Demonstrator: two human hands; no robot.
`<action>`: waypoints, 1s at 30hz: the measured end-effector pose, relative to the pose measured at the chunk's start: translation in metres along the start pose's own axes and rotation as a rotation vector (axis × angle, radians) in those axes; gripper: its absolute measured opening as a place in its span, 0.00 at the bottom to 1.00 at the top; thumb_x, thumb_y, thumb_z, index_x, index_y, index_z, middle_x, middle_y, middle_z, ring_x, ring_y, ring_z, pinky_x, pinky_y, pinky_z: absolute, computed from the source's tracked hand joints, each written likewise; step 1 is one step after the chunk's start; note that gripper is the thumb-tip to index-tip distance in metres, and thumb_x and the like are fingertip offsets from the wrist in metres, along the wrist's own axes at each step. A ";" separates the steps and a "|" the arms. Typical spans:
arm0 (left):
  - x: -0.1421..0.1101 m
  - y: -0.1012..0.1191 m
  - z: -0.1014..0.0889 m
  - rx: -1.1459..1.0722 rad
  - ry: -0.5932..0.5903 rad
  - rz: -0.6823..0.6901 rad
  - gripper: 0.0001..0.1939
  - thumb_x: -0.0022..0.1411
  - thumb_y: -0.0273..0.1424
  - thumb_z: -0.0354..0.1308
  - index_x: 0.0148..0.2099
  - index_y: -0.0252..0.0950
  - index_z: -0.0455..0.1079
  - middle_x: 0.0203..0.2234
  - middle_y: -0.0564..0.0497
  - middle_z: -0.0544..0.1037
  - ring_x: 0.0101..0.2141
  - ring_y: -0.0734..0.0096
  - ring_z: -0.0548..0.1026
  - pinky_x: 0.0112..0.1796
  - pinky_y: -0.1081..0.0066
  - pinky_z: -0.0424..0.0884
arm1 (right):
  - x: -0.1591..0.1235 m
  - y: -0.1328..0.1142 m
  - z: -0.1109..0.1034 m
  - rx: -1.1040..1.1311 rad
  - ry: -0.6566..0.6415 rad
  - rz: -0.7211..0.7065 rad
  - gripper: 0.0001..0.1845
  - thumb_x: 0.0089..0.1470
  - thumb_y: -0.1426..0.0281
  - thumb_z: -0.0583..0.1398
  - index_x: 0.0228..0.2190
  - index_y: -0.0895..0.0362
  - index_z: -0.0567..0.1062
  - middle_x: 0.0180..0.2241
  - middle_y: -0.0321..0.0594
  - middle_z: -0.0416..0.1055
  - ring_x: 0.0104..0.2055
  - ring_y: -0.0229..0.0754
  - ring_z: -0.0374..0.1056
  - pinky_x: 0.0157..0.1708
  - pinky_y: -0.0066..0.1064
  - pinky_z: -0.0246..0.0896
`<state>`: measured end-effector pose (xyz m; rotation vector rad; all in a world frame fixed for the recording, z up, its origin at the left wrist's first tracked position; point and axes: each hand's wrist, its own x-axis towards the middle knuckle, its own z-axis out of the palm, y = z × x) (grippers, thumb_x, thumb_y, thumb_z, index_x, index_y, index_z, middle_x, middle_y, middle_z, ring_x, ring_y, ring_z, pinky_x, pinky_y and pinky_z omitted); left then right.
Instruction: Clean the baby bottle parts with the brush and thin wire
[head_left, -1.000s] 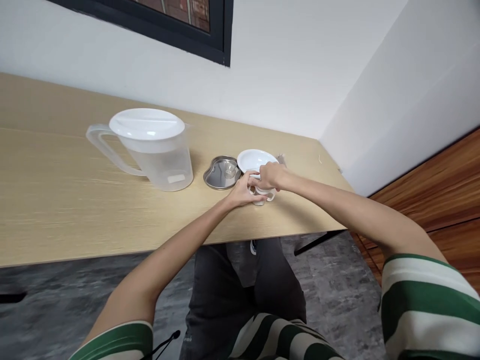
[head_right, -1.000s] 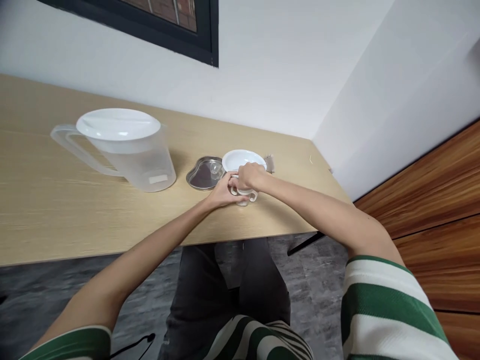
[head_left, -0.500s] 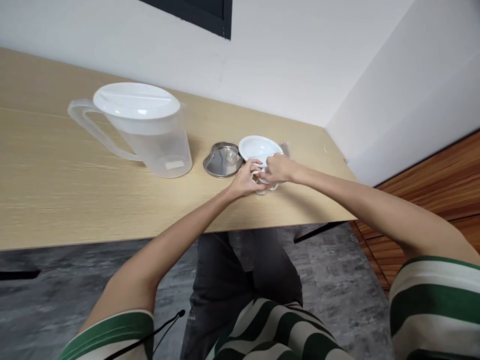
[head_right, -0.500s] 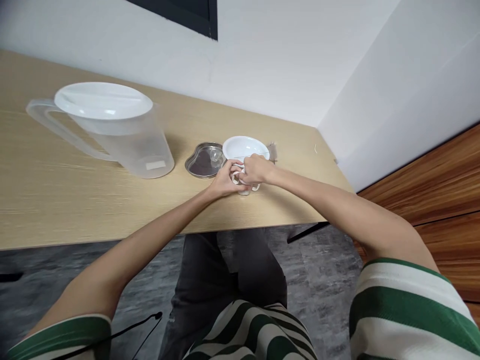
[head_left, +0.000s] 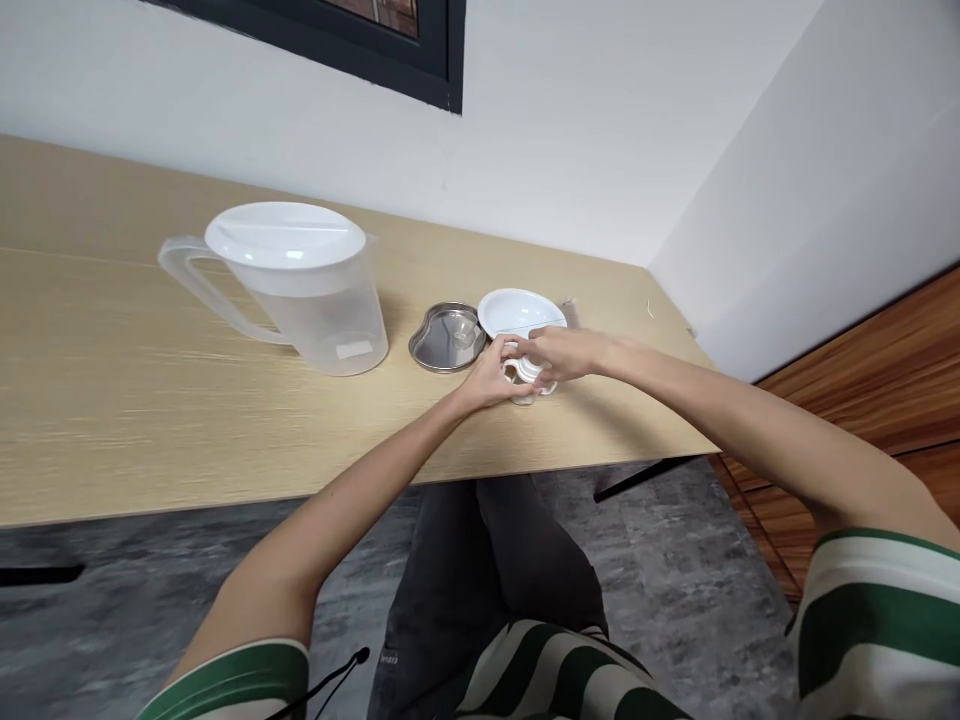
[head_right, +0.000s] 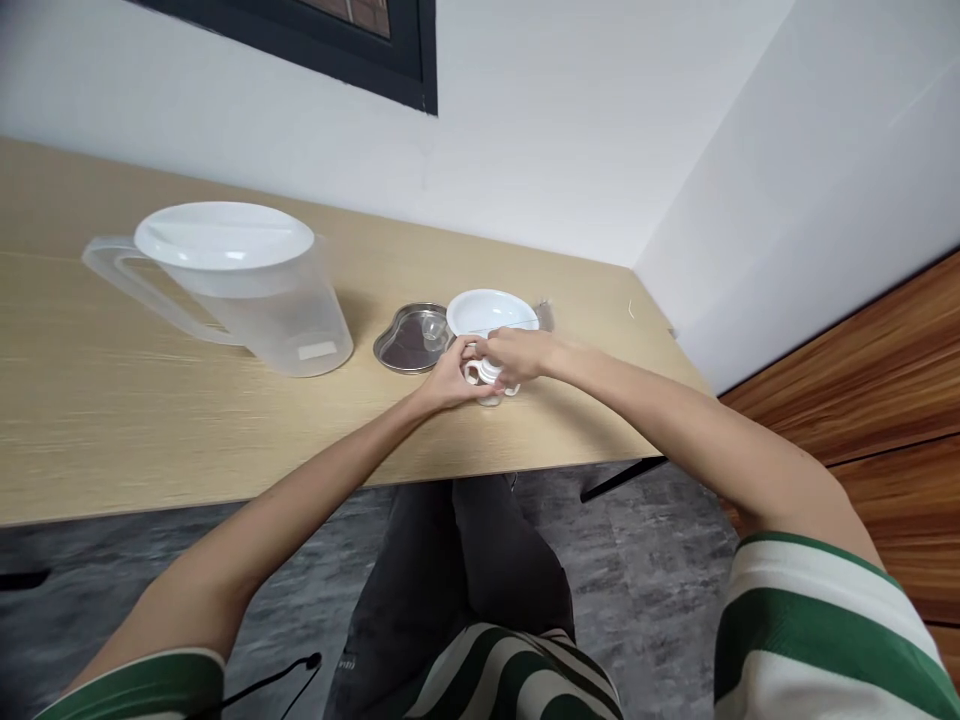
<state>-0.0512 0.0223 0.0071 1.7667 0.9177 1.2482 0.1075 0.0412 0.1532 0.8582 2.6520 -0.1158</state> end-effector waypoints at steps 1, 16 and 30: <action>0.000 -0.001 0.001 -0.018 -0.006 -0.004 0.38 0.44 0.38 0.74 0.53 0.37 0.60 0.41 0.47 0.80 0.40 0.62 0.78 0.39 0.68 0.70 | 0.002 0.001 0.003 -0.011 0.011 -0.005 0.28 0.50 0.65 0.68 0.53 0.59 0.73 0.46 0.52 0.76 0.44 0.50 0.72 0.39 0.33 0.60; 0.001 -0.011 0.001 0.038 0.037 0.011 0.37 0.41 0.38 0.75 0.52 0.37 0.65 0.35 0.53 0.76 0.35 0.69 0.75 0.35 0.71 0.69 | 0.003 -0.005 0.037 0.159 0.270 0.333 0.28 0.53 0.48 0.61 0.36 0.63 0.77 0.31 0.50 0.77 0.33 0.48 0.71 0.29 0.31 0.54; 0.000 0.003 -0.008 0.180 -0.010 0.003 0.33 0.40 0.43 0.75 0.47 0.34 0.72 0.40 0.47 0.80 0.39 0.62 0.78 0.42 0.66 0.73 | 0.046 0.037 0.002 0.284 0.584 0.269 0.20 0.62 0.60 0.57 0.49 0.60 0.74 0.38 0.46 0.78 0.39 0.46 0.71 0.40 0.34 0.60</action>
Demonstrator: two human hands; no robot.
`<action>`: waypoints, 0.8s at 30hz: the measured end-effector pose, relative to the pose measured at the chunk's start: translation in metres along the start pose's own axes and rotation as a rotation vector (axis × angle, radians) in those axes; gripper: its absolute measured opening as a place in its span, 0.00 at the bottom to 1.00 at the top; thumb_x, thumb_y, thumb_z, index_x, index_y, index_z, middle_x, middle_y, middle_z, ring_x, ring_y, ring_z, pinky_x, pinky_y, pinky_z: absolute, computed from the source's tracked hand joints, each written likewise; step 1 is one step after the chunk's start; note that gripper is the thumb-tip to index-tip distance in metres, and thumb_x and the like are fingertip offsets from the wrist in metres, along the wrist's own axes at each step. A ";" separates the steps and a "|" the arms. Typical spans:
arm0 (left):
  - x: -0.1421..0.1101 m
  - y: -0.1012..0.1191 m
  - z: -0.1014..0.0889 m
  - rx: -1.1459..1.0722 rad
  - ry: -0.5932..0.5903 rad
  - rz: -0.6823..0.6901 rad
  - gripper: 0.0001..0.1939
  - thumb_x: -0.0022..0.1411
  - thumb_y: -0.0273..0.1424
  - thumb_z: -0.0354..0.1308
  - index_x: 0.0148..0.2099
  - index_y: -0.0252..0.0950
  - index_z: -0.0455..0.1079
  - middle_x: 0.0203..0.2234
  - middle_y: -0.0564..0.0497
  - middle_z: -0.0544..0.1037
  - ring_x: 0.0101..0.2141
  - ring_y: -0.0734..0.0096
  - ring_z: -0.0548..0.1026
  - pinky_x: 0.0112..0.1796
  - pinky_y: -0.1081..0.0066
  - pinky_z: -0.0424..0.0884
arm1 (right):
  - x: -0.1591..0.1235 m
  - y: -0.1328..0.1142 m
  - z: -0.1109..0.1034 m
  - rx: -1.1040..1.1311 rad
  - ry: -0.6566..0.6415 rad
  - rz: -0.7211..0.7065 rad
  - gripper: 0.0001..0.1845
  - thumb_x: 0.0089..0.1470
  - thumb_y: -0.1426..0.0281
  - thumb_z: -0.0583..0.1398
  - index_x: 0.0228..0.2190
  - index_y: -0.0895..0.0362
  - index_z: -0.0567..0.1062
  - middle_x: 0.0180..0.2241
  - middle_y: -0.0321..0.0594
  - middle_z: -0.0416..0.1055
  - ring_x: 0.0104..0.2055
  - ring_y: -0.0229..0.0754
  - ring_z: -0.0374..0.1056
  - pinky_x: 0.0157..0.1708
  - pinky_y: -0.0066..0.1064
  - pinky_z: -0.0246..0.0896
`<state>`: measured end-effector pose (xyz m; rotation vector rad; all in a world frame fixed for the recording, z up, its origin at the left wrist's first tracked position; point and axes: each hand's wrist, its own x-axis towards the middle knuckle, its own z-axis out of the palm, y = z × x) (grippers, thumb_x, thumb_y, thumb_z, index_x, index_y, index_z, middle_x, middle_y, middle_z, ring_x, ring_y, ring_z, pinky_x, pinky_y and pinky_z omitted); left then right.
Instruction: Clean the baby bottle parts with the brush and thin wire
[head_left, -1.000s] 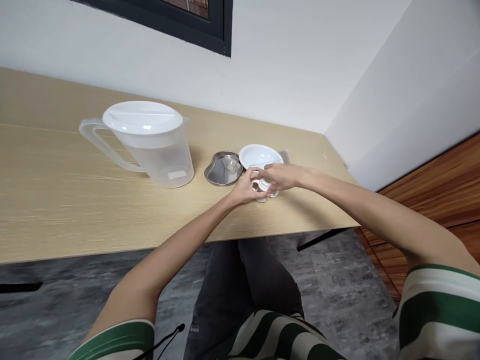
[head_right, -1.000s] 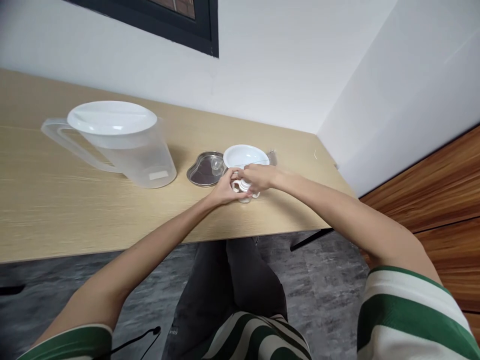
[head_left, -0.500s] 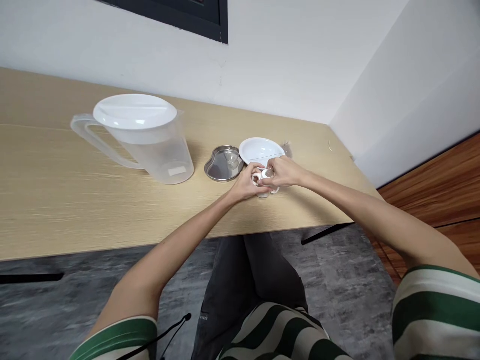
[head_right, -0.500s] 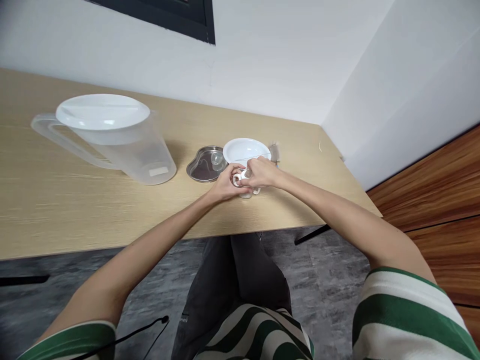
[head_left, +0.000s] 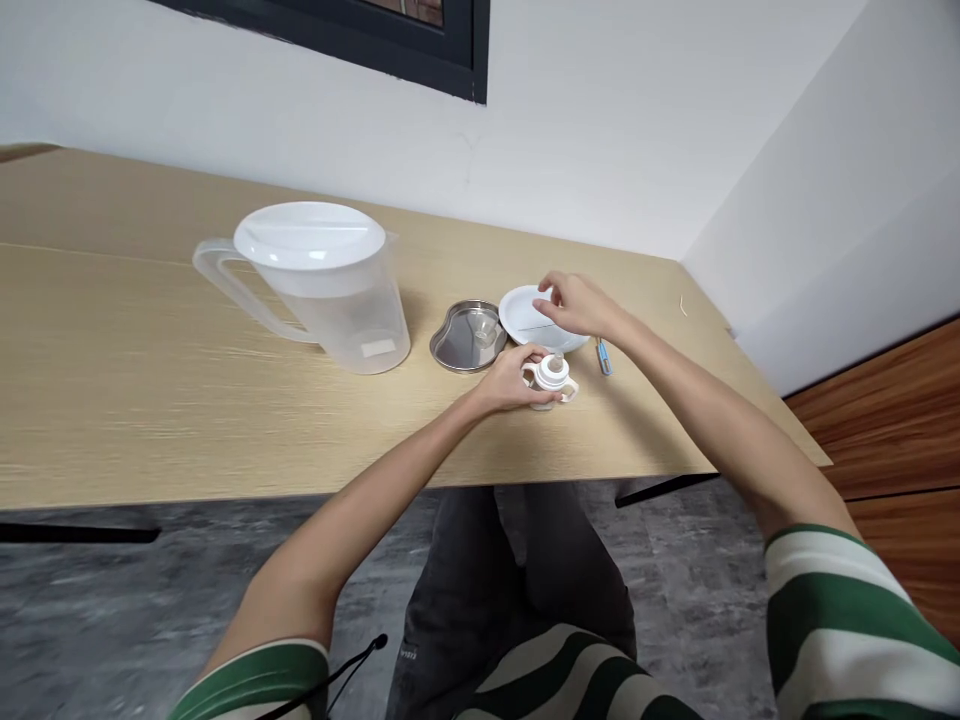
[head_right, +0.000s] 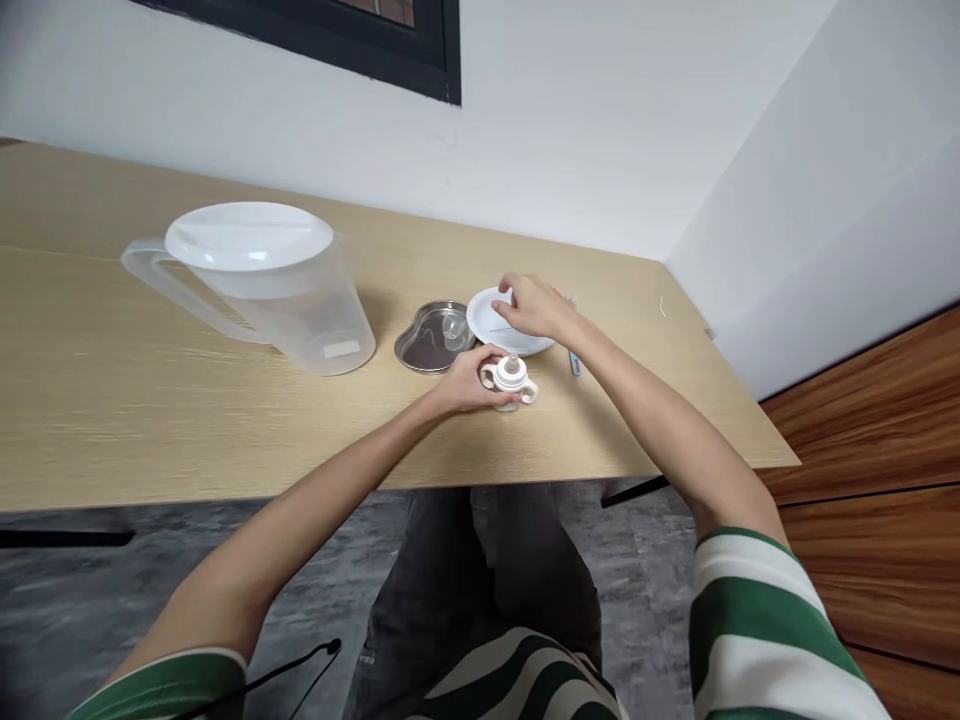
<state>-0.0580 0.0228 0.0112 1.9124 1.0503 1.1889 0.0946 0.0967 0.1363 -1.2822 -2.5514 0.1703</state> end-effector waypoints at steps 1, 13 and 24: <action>0.000 0.000 -0.001 0.005 -0.003 -0.003 0.33 0.40 0.43 0.75 0.47 0.34 0.72 0.40 0.47 0.80 0.40 0.61 0.78 0.42 0.66 0.73 | 0.014 -0.003 0.006 -0.017 -0.015 -0.045 0.19 0.62 0.63 0.58 0.50 0.61 0.73 0.40 0.46 0.78 0.41 0.47 0.71 0.42 0.35 0.60; 0.002 -0.005 -0.005 -0.003 -0.051 0.047 0.30 0.40 0.40 0.74 0.45 0.34 0.69 0.39 0.47 0.80 0.39 0.61 0.78 0.42 0.65 0.74 | 0.096 -0.046 0.077 -0.472 -0.406 -0.459 0.25 0.53 0.81 0.61 0.52 0.55 0.76 0.57 0.52 0.65 0.58 0.55 0.61 0.54 0.42 0.57; 0.002 -0.009 -0.004 -0.073 -0.056 0.040 0.30 0.39 0.39 0.74 0.44 0.35 0.69 0.38 0.48 0.79 0.37 0.64 0.77 0.39 0.66 0.73 | 0.109 -0.044 0.092 -0.606 -0.502 -0.524 0.17 0.58 0.75 0.61 0.49 0.56 0.77 0.55 0.51 0.67 0.56 0.53 0.64 0.49 0.38 0.59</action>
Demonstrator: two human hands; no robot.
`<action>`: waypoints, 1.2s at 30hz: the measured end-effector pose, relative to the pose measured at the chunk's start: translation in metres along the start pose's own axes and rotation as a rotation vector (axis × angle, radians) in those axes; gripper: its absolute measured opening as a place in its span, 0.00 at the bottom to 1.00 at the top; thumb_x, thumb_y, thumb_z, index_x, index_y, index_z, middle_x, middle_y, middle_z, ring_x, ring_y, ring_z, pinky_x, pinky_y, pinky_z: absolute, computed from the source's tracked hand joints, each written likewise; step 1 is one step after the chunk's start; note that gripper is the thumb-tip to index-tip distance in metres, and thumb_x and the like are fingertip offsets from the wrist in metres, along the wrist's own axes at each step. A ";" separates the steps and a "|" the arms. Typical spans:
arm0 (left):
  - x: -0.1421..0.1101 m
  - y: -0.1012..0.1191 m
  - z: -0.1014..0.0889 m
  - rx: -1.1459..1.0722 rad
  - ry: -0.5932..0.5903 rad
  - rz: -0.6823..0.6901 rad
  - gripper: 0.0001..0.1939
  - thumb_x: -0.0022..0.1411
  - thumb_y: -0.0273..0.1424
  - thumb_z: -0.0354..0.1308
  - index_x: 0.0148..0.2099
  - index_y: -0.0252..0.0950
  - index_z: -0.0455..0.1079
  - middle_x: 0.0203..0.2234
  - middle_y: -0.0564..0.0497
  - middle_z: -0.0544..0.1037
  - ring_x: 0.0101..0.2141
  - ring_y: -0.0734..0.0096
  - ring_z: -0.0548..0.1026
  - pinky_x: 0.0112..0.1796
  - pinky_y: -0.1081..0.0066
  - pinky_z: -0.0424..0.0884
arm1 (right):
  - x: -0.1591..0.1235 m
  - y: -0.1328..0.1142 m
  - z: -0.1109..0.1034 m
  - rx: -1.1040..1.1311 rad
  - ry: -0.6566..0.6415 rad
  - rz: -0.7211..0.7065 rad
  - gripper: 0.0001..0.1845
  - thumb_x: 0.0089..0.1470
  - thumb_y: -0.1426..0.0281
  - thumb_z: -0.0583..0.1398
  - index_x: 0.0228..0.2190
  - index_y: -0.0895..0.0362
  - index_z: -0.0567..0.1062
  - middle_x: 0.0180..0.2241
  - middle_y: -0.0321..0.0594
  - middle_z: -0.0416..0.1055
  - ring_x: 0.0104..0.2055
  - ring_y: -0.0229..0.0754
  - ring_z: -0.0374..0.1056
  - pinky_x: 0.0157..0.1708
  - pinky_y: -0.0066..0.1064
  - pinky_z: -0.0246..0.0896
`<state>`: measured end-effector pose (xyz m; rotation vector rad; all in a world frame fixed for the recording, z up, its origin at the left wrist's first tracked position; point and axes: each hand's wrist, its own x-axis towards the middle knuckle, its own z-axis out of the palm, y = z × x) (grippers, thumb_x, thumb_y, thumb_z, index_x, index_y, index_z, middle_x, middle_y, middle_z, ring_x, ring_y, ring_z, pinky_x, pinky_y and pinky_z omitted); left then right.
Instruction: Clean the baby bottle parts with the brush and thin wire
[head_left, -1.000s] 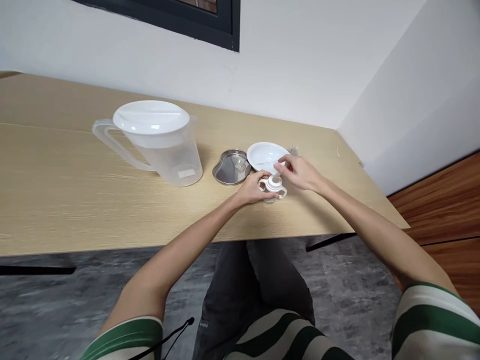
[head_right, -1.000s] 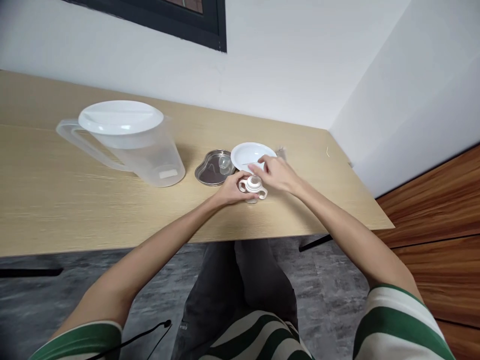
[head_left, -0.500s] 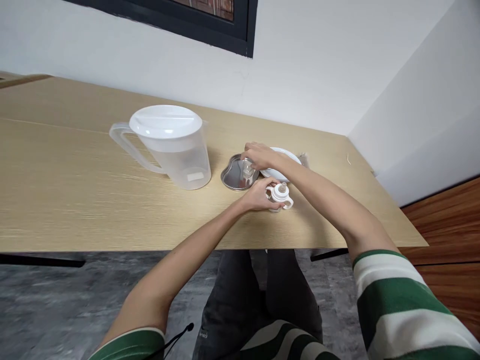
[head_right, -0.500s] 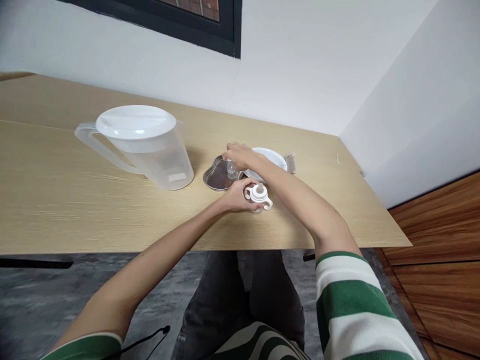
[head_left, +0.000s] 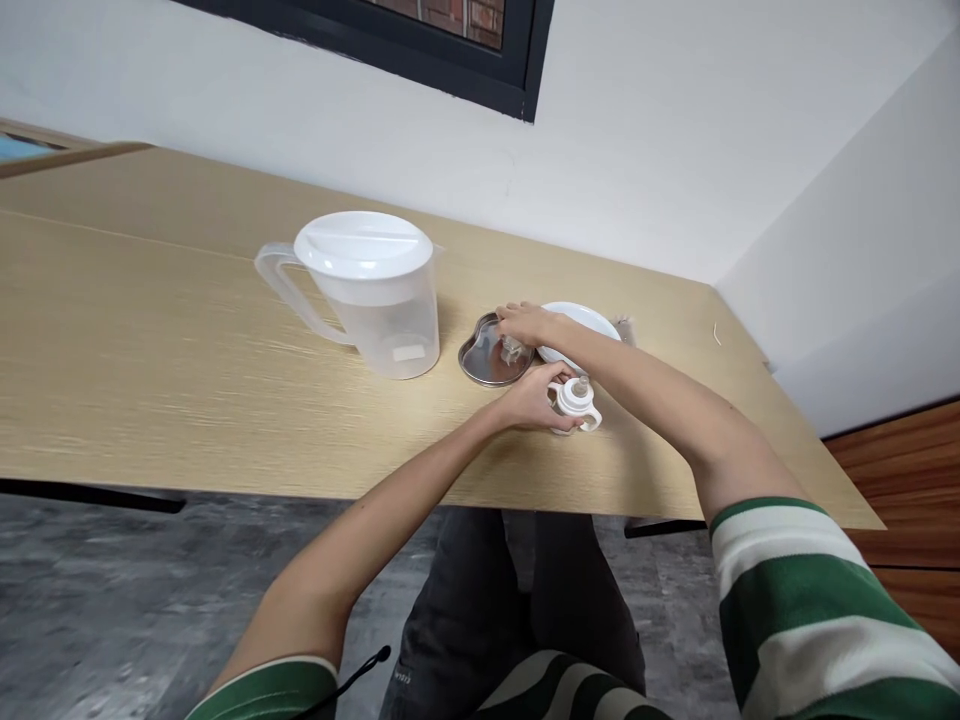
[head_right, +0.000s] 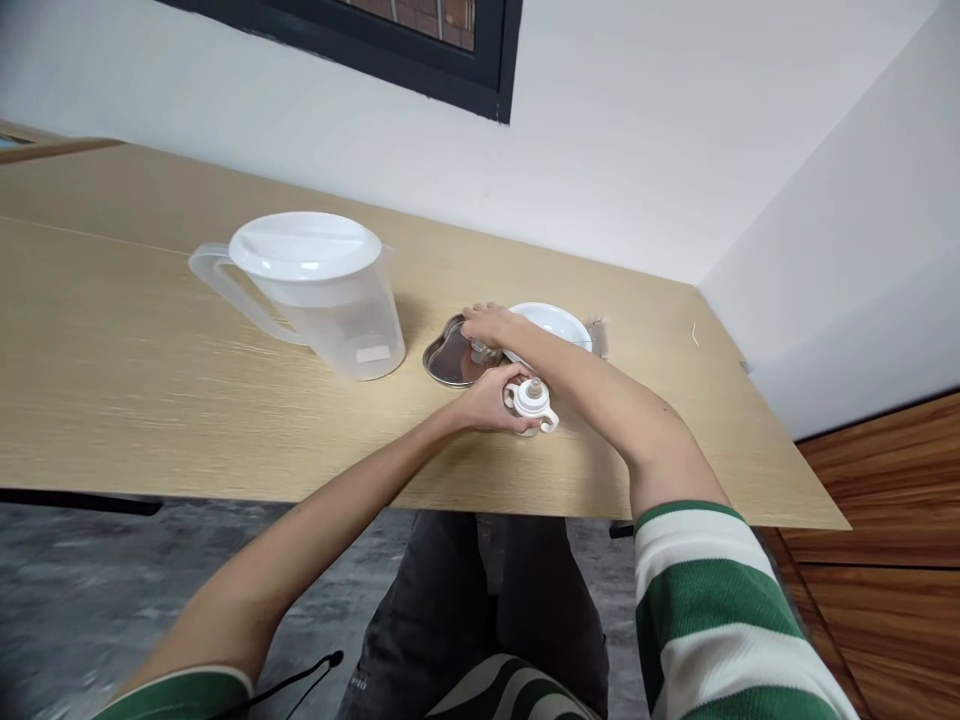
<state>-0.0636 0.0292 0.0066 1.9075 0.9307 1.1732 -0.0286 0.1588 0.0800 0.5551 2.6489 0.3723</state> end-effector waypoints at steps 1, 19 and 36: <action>0.000 0.000 0.000 -0.002 0.002 0.002 0.30 0.39 0.38 0.74 0.44 0.35 0.69 0.38 0.48 0.79 0.38 0.64 0.78 0.40 0.66 0.73 | 0.001 0.002 0.000 -0.003 0.034 -0.007 0.18 0.57 0.75 0.62 0.50 0.56 0.76 0.55 0.51 0.67 0.56 0.52 0.64 0.49 0.38 0.59; 0.000 0.004 0.003 -0.059 -0.012 -0.123 0.34 0.40 0.41 0.74 0.48 0.35 0.68 0.41 0.47 0.78 0.39 0.62 0.77 0.40 0.65 0.73 | -0.187 -0.006 -0.035 0.752 0.440 0.157 0.21 0.53 0.60 0.65 0.44 0.59 0.73 0.42 0.45 0.75 0.41 0.45 0.70 0.42 0.34 0.63; 0.001 0.005 0.001 -0.064 -0.027 -0.072 0.37 0.42 0.42 0.74 0.52 0.34 0.68 0.44 0.45 0.79 0.43 0.58 0.78 0.45 0.62 0.74 | -0.201 -0.026 -0.015 0.710 0.220 0.095 0.24 0.50 0.71 0.65 0.50 0.55 0.72 0.48 0.44 0.75 0.47 0.46 0.71 0.47 0.37 0.64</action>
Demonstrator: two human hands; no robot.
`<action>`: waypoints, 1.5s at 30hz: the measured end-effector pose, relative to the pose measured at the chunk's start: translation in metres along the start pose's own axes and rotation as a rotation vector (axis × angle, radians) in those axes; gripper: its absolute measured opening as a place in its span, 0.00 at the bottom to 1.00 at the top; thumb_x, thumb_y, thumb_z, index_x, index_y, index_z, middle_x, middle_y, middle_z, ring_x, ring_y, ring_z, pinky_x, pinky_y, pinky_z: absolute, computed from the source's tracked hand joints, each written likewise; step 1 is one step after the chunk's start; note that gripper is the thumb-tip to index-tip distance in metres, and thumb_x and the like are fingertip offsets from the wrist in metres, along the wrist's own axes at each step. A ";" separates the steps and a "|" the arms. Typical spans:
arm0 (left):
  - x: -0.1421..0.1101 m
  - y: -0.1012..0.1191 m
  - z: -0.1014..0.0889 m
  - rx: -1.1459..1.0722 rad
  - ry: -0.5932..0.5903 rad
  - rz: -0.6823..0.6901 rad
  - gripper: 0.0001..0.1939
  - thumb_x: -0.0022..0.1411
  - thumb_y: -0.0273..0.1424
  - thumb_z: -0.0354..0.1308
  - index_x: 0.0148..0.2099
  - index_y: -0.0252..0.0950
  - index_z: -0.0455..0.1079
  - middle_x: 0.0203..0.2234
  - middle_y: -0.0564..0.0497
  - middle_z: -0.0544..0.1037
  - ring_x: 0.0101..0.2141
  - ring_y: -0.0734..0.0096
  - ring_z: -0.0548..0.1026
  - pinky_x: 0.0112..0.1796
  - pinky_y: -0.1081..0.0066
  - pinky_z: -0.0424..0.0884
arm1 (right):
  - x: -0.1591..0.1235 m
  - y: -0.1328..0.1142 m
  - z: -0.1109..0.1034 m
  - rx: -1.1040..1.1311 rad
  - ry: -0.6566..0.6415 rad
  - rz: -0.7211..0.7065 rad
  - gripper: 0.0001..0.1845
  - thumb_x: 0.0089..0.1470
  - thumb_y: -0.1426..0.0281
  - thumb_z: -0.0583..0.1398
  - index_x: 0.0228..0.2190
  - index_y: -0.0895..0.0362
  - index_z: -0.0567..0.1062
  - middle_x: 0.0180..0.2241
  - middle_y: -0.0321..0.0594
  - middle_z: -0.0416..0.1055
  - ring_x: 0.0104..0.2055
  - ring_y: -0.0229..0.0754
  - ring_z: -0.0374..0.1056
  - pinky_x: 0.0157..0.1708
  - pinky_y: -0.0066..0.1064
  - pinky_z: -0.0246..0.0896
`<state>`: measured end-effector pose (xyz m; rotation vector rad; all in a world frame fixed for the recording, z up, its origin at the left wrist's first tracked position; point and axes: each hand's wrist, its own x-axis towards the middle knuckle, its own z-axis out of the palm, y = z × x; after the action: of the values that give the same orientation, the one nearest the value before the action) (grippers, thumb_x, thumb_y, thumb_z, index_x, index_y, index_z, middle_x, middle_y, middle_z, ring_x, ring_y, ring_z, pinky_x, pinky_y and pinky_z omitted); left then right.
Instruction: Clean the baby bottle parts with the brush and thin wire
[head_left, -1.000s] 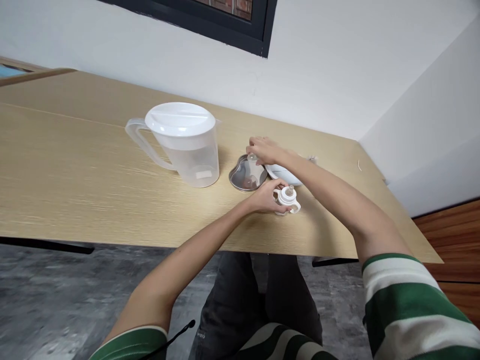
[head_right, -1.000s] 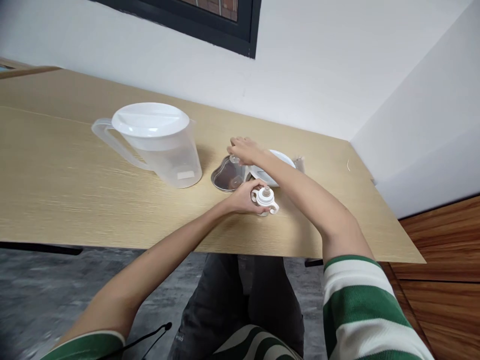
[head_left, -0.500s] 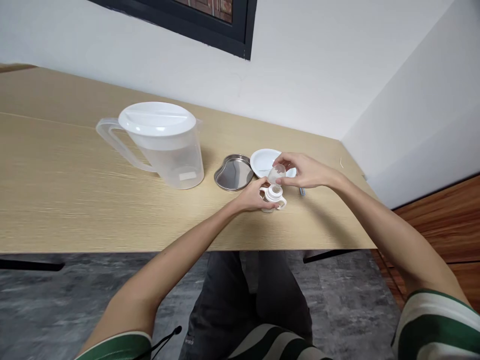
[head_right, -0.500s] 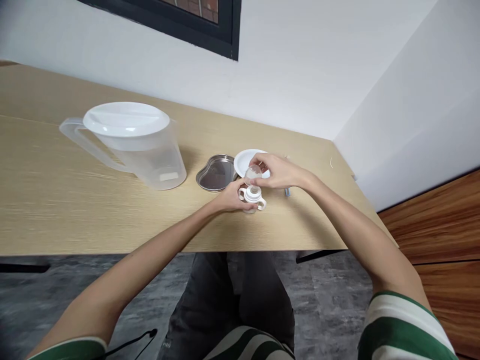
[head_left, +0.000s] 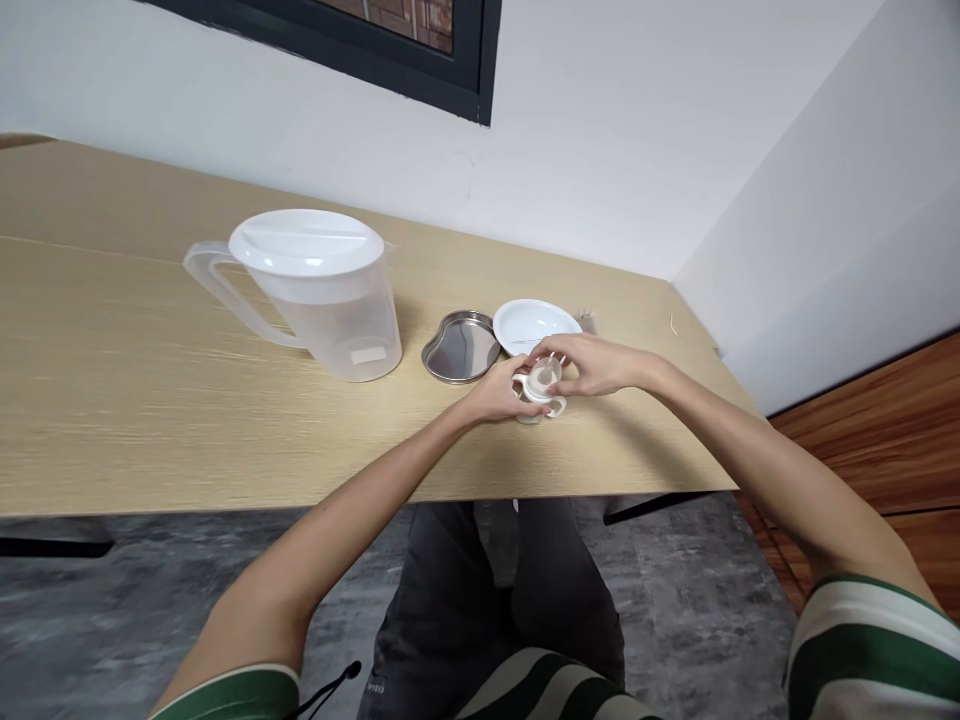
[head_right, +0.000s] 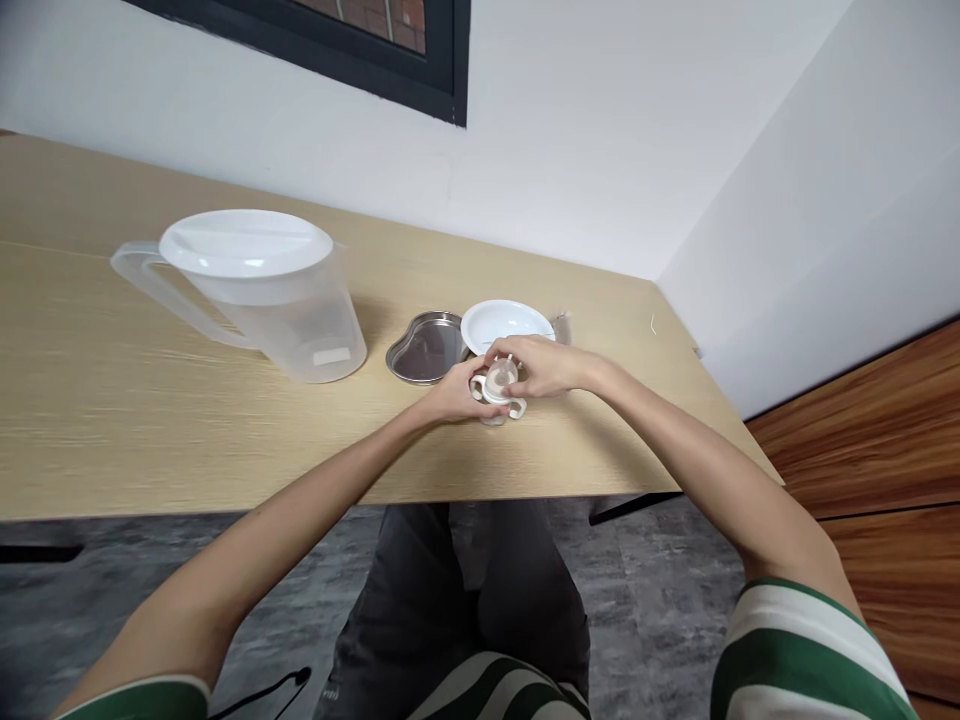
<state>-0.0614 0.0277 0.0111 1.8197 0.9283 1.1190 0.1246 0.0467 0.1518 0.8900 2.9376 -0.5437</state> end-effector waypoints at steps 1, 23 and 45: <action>0.000 0.000 0.000 -0.006 0.000 -0.002 0.37 0.42 0.42 0.74 0.52 0.34 0.68 0.44 0.45 0.79 0.43 0.58 0.78 0.45 0.62 0.74 | 0.000 0.000 0.000 -0.012 -0.010 -0.006 0.23 0.50 0.72 0.65 0.49 0.55 0.72 0.48 0.44 0.75 0.47 0.46 0.70 0.47 0.37 0.63; 0.000 -0.006 0.004 -0.089 0.007 -0.058 0.36 0.40 0.44 0.75 0.49 0.32 0.70 0.42 0.45 0.79 0.41 0.60 0.78 0.42 0.63 0.73 | 0.016 -0.006 -0.005 -0.212 -0.087 0.055 0.22 0.44 0.71 0.71 0.43 0.55 0.79 0.38 0.42 0.79 0.39 0.46 0.72 0.35 0.31 0.57; 0.001 -0.006 0.004 -0.076 0.026 -0.063 0.34 0.40 0.42 0.76 0.47 0.32 0.70 0.40 0.46 0.79 0.40 0.60 0.77 0.41 0.64 0.72 | 0.014 -0.007 -0.003 -0.198 -0.082 0.063 0.23 0.46 0.68 0.70 0.46 0.57 0.78 0.38 0.42 0.79 0.38 0.44 0.71 0.34 0.30 0.54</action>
<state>-0.0585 0.0302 0.0055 1.7069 0.9388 1.1266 0.1094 0.0501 0.1554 0.9093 2.8167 -0.2729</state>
